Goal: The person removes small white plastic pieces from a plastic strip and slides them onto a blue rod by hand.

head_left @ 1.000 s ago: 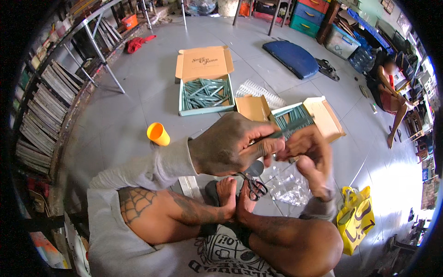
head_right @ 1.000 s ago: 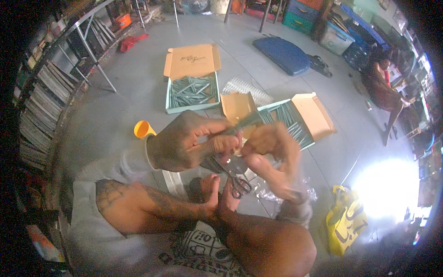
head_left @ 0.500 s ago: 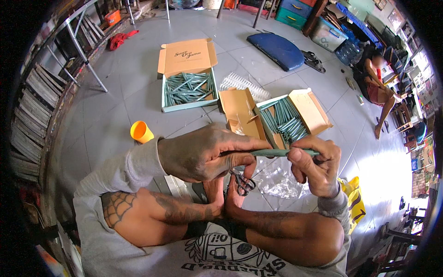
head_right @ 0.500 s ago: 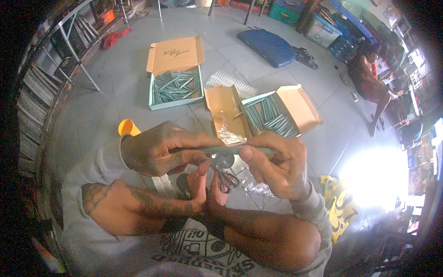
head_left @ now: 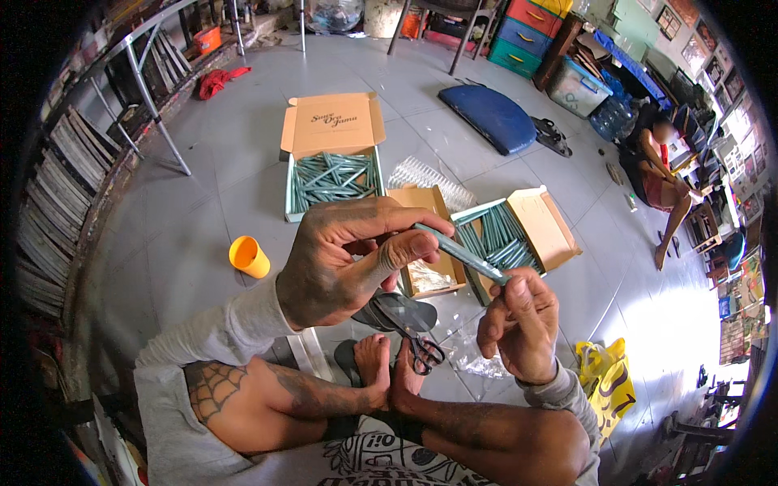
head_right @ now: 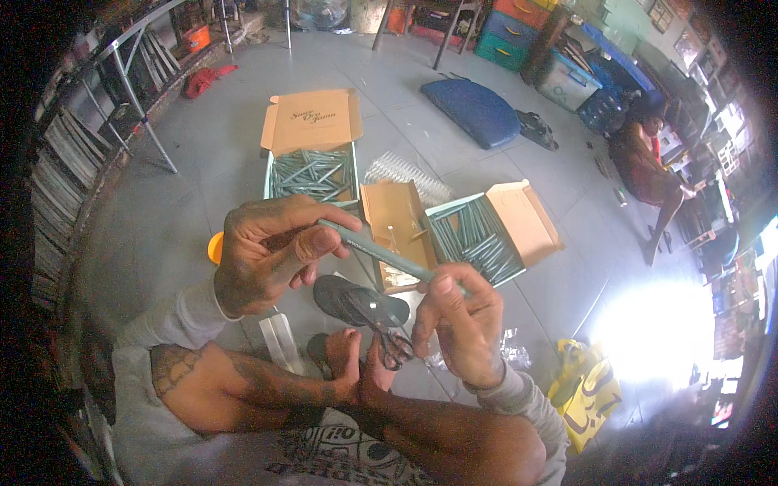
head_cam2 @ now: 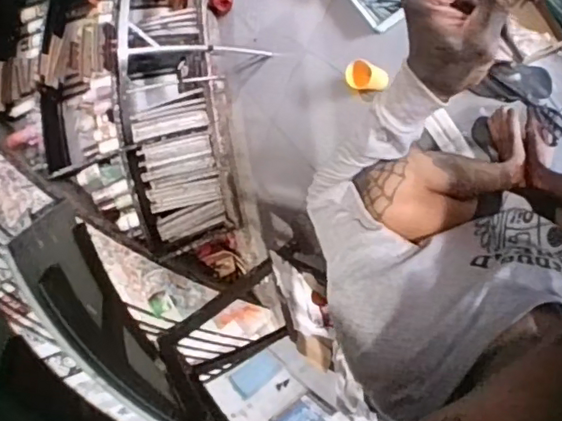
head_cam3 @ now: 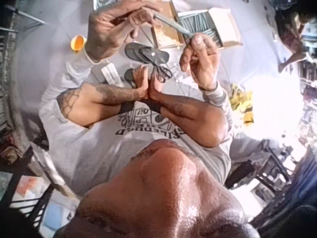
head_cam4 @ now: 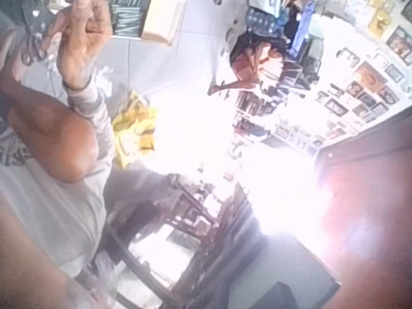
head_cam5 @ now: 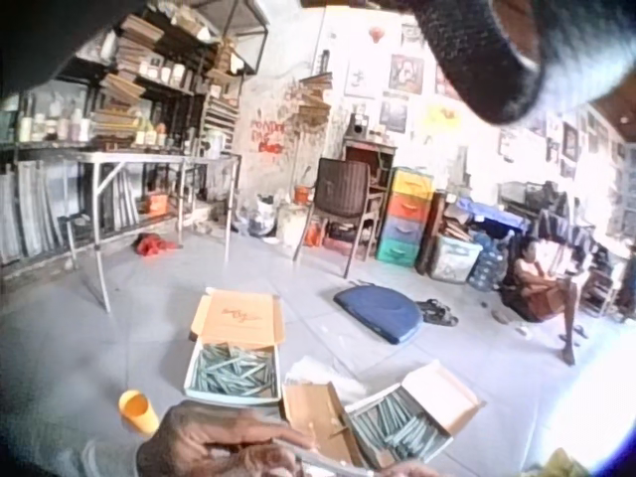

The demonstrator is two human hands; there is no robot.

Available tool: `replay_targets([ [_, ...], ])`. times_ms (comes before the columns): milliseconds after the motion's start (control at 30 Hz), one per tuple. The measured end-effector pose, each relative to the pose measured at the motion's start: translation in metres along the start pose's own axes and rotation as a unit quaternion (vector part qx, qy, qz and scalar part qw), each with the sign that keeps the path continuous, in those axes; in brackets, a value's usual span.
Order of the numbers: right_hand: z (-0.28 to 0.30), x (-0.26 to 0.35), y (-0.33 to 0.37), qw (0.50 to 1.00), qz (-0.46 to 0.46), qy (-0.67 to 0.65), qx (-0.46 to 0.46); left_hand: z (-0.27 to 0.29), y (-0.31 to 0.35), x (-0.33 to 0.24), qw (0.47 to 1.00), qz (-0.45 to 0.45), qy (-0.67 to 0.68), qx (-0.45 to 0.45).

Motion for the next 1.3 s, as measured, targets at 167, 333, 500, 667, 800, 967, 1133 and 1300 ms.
replay_targets([
  [167, -0.002, 0.026, -0.009, 0.977, 0.111, 0.173, -0.064, 0.003, 0.002, -0.001, 0.995, -0.076, -0.062, -0.034],
  [333, -0.018, 0.044, -0.008, 0.98, 0.093, 0.172, -0.046, -0.013, 0.0, -0.013, 0.967, -0.153, -0.204, 0.001],
  [500, -0.023, 0.045, -0.007, 0.982, 0.113, 0.147, -0.028, -0.024, 0.002, -0.021, 0.953, -0.189, -0.237, 0.009],
  [667, -0.031, 0.028, -0.007, 0.998, -0.033, 0.006, 0.053, -0.041, 0.005, -0.033, 0.928, -0.233, -0.286, 0.046],
  [800, -0.038, 0.029, -0.009, 0.996, 0.011, -0.049, 0.072, -0.036, 0.004, -0.03, 0.94, -0.232, -0.248, 0.025],
  [967, -0.046, 0.022, 0.005, 0.973, 0.033, -0.093, 0.209, -0.026, 0.002, -0.021, 0.965, -0.182, -0.191, 0.009],
  [1133, -0.046, 0.029, 0.007, 0.98, 0.032, -0.055, 0.189, -0.022, -0.001, -0.017, 0.97, -0.175, -0.167, 0.012],
  [1300, -0.028, 0.044, -0.007, 0.991, 0.086, 0.085, 0.052, -0.022, -0.002, -0.016, 0.969, -0.137, -0.203, 0.03],
])
Point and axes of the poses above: each hand's wrist, its own y-axis away from the middle knuckle, its own z-axis out of the back of the hand, x = y × z, the point moved 9 cm from there along -y, towards the middle knuckle, and after that the axes turned 12 degrees about y, right-handed, at the moved point
